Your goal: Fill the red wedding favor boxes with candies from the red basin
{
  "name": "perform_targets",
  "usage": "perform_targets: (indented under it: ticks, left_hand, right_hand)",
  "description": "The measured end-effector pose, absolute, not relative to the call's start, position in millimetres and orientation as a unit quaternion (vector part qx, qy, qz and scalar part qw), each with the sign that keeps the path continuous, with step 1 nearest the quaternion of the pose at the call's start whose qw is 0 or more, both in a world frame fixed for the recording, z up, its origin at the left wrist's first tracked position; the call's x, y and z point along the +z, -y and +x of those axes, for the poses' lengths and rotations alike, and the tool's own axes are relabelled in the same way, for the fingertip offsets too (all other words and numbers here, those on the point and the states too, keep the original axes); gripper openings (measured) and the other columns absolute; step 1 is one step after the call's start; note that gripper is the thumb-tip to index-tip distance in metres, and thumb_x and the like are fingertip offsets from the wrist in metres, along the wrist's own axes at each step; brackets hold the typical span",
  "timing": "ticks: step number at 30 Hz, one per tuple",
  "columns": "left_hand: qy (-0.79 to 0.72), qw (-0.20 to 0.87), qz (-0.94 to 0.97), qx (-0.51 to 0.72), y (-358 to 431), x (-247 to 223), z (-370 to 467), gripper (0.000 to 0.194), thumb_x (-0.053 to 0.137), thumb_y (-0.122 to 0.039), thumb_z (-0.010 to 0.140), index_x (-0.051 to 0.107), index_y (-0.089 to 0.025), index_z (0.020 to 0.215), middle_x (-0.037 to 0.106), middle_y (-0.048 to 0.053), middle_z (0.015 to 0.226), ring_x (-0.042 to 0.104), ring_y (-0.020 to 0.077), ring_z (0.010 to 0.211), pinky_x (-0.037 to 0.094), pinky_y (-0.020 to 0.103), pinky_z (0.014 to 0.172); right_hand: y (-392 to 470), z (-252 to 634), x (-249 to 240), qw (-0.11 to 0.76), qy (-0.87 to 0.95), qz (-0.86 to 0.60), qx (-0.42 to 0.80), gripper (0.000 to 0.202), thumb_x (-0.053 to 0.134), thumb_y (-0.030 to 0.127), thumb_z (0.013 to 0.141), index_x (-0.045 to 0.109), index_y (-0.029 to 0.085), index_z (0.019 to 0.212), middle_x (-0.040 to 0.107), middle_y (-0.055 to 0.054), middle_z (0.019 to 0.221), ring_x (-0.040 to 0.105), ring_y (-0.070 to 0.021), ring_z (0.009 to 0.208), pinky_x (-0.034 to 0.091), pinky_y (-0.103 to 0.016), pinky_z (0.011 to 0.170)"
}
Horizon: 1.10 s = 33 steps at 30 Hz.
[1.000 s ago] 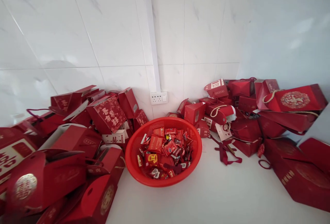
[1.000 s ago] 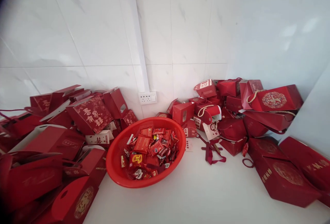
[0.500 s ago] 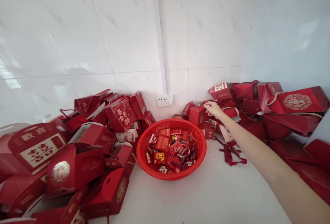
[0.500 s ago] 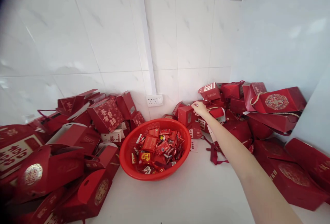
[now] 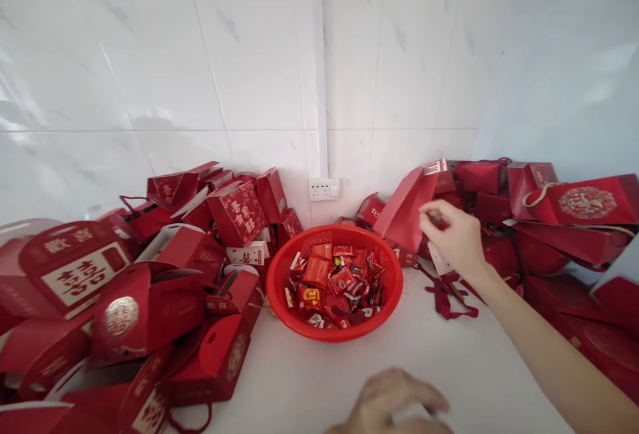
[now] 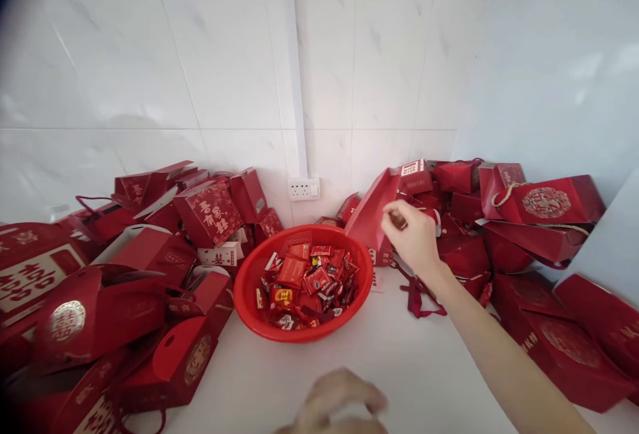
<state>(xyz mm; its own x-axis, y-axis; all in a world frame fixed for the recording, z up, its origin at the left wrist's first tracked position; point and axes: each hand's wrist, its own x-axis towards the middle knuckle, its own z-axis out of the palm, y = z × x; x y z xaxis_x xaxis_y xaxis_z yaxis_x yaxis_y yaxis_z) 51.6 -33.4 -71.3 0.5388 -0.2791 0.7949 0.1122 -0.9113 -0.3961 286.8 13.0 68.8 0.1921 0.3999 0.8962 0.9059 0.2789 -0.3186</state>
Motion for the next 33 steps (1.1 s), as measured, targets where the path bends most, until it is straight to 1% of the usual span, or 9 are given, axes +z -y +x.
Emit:
perform_targets:
  ticks: [2, 3, 6, 10, 14, 21, 26, 29, 33]
  left_hand:
    - [0.007, 0.112, -0.855, -0.507, 24.8, -47.5, 48.5, 0.025, 0.041, -0.012, 0.098, 0.06, -0.015, 0.115, 0.062, 0.017, 0.112, 0.066, 0.02, 0.099, 0.06, 0.031, 0.081]
    - [0.063, -0.029, -0.844, -0.532, 22.1, -34.6, 46.8, 0.027, 0.045, -0.01, 0.096, 0.057, -0.015, 0.119, 0.06, 0.018, 0.117, 0.065, 0.0219, 0.105, 0.059, 0.034, 0.087]
    - [0.129, -0.206, -0.788, -0.565, 20.7, -1.7, 42.7, 0.05, 0.06, -0.023, 0.093, 0.044, -0.019, 0.14, 0.051, 0.018, 0.137, 0.055, 0.0289, 0.126, 0.052, 0.045, 0.103]
    - [0.184, -0.325, -0.768, -0.52, 31.1, 15.2, 39.3, 0.07, 0.07, -0.033, 0.088, 0.035, -0.025, 0.149, 0.052, 0.014, 0.141, 0.056, 0.0274, 0.124, 0.052, 0.041, 0.102]
    - [0.144, -0.38, -0.76, -0.507, 44.7, 15.6, 31.9, 0.07, 0.073, -0.029, 0.085, 0.038, -0.027, 0.145, 0.063, 0.008, 0.129, 0.065, 0.0225, 0.11, 0.055, 0.031, 0.092]
    - [0.232, -0.428, -0.713, -0.504, 32.1, 5.6, 13.9, 0.018, 0.063, -0.021, 0.09, 0.067, -0.018, 0.107, 0.074, 0.004, 0.097, 0.068, 0.0155, 0.087, 0.054, 0.023, 0.08]
    - [0.328, -0.507, -0.632, -0.486, 5.8, -9.2, -3.7, 0.01, 0.068, -0.023, 0.077, 0.072, -0.016, 0.082, 0.073, 0.003, 0.082, 0.063, 0.0139, 0.07, 0.049, 0.021, 0.064]
    - [0.336, -0.504, -0.619, -0.5, -4.0, -16.5, -8.7, 0.008, 0.067, -0.021, 0.071, 0.071, -0.016, 0.075, 0.071, 0.003, 0.078, 0.062, 0.0145, 0.07, 0.047, 0.022, 0.064]
    - [0.332, -0.447, -0.647, -0.521, -7.9, -26.4, -6.8, 0.016, 0.068, -0.03, 0.075, 0.069, -0.015, 0.07, 0.066, 0.002, 0.068, 0.057, 0.0134, 0.064, 0.044, 0.022, 0.061]
  right_hand:
    - [26.7, 266.8, 47.9, 0.52, 0.623, -0.514, -0.28, 0.011, 0.059, 0.015, 0.084, 0.066, 0.021, 0.079, 0.069, 0.0, 0.068, 0.062, -0.0145, 0.056, 0.053, -0.027, 0.062]
    - [44.7, 255.3, 35.9, 0.483, 0.649, -0.494, -0.317, 0.013, 0.059, 0.01, 0.086, 0.066, 0.021, 0.083, 0.069, 0.0, 0.069, 0.062, -0.014, 0.057, 0.053, -0.027, 0.063]
    - [86.6, 219.8, 3.8, 0.429, 0.699, -0.445, -0.36, 0.018, 0.059, 0.003, 0.087, 0.066, 0.018, 0.095, 0.067, -0.003, 0.07, 0.06, -0.0164, 0.061, 0.05, -0.029, 0.059]
    - [110.5, 184.0, -19.0, 0.438, 0.758, -0.397, -0.275, 0.019, 0.059, 0.0, 0.085, 0.067, 0.013, 0.097, 0.065, -0.006, 0.068, 0.055, -0.0168, 0.056, 0.045, -0.031, 0.051]
    - [108.5, 159.6, -35.1, 0.486, 0.727, -0.364, -0.32, 0.02, 0.054, 0.005, 0.087, 0.07, 0.017, 0.089, 0.071, -0.009, 0.076, 0.065, -0.021, 0.064, 0.053, -0.036, 0.061]
    - [108.4, 150.1, -38.8, 0.433, 0.799, -0.347, -0.232, 0.021, 0.053, 0.006, 0.087, 0.069, 0.016, 0.097, 0.071, -0.007, 0.076, 0.067, -0.0189, 0.067, 0.058, -0.035, 0.073]
    - [86.2, 185.7, -21.1, 0.531, 0.718, -0.402, -0.202, 0.031, 0.064, 0.008, 0.086, 0.065, 0.021, 0.114, 0.069, -0.014, 0.109, 0.067, -0.0228, 0.092, 0.057, -0.037, 0.078]
    - [63.3, 194.7, -22.1, 0.541, 0.702, -0.455, -0.087, 0.031, 0.068, 0.021, 0.089, 0.063, 0.023, 0.12, 0.068, -0.013, 0.118, 0.066, -0.0263, 0.109, 0.055, -0.042, 0.093]
    - [48.9, 186.3, -33.9, 0.545, 0.691, -0.459, 0.125, 0.009, 0.062, 0.032, 0.095, 0.067, 0.023, 0.095, 0.073, -0.006, 0.101, 0.07, -0.0211, 0.096, 0.057, -0.032, 0.083]
